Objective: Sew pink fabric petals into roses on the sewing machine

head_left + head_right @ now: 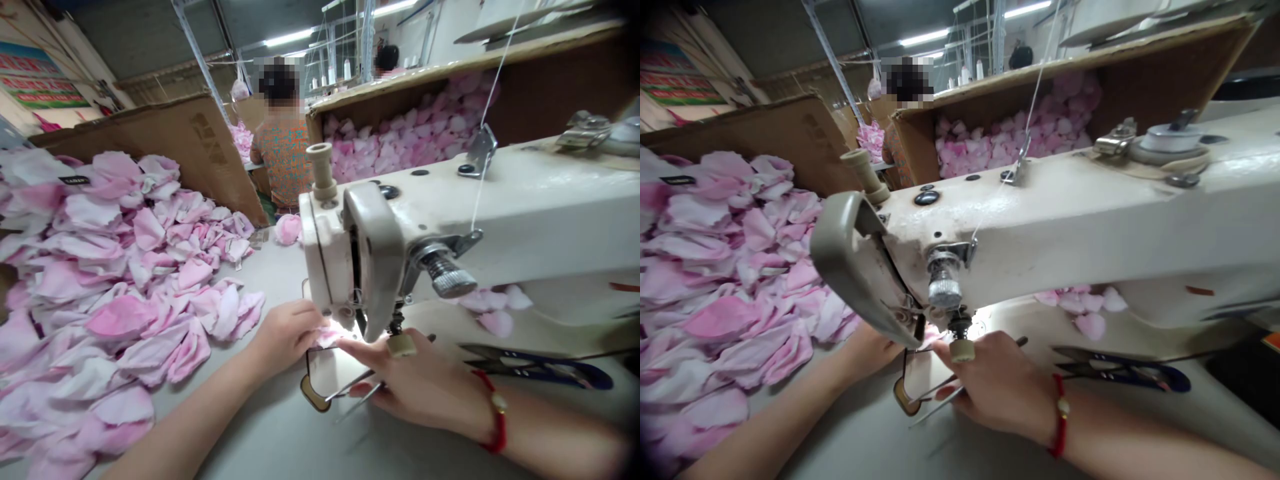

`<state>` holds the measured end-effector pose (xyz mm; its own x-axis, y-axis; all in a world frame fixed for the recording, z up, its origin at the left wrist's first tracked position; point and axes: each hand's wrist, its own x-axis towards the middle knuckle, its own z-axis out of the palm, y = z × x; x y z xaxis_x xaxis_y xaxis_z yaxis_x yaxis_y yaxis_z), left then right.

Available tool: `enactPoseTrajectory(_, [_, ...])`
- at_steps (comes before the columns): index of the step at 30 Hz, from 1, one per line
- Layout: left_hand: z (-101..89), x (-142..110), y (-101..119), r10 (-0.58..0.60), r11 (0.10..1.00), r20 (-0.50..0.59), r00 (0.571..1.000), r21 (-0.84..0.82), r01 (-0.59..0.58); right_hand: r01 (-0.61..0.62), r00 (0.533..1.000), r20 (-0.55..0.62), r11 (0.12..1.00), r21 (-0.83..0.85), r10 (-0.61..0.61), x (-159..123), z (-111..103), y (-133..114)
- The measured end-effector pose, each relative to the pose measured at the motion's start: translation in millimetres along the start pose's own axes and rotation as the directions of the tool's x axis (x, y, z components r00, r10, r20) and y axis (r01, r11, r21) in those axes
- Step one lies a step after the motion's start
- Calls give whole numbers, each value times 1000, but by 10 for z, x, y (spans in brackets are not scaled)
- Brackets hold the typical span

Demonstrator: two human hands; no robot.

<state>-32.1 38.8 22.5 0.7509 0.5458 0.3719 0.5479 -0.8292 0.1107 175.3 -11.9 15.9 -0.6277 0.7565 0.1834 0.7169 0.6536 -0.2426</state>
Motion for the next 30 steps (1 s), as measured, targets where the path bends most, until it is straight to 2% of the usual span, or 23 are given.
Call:
enactPoseTrajectory(2, [-7, -3, 61, -30, 999, 12, 999, -19, 30, 15, 1000, 19, 1000, -2, -15, 23, 68, -61])
enactPoseTrajectory(5, [6, -21, 196, -20, 1000, -26, 999, -19, 20, 28, 998, 59, 999, 18, -29, 20, 137, -105])
enactPoseTrajectory(8, [36, -37, 261, -27, 1000, -52, 998, -7, 27, 81, 996, 34, 997, 19, -81, 3, 160, -81])
enactPoseTrajectory(12, [95, -40, 232, -129, 992, 16, 992, -6, 129, 90, 996, -6, 993, -78, -90, 11, 156, -62])
enactPoseTrajectory(15, [156, -41, 225, -134, 990, 48, 990, 42, 132, 102, 995, 27, 988, -113, -99, 9, 175, -98])
enactPoseTrajectory(20, [192, -40, 270, -42, 972, -93, 995, 228, 62, 127, 992, 12, 979, -162, -127, -39, 226, -159])
enactPoseTrajectory(23, [170, -33, 296, -14, 981, -64, 998, 190, 26, 134, 991, -1, 984, -114, -135, -37, 212, -130])
enactPoseTrajectory(28, [136, -26, 299, -67, 996, 10, 998, 57, 66, 3, 998, -65, 995, -101, -9, 9, 173, -44])
enactPoseTrajectory(30, [111, -20, 301, -72, 997, 31, 997, 28, 72, 13, 999, -47, 995, -96, -18, 5, 177, -56])
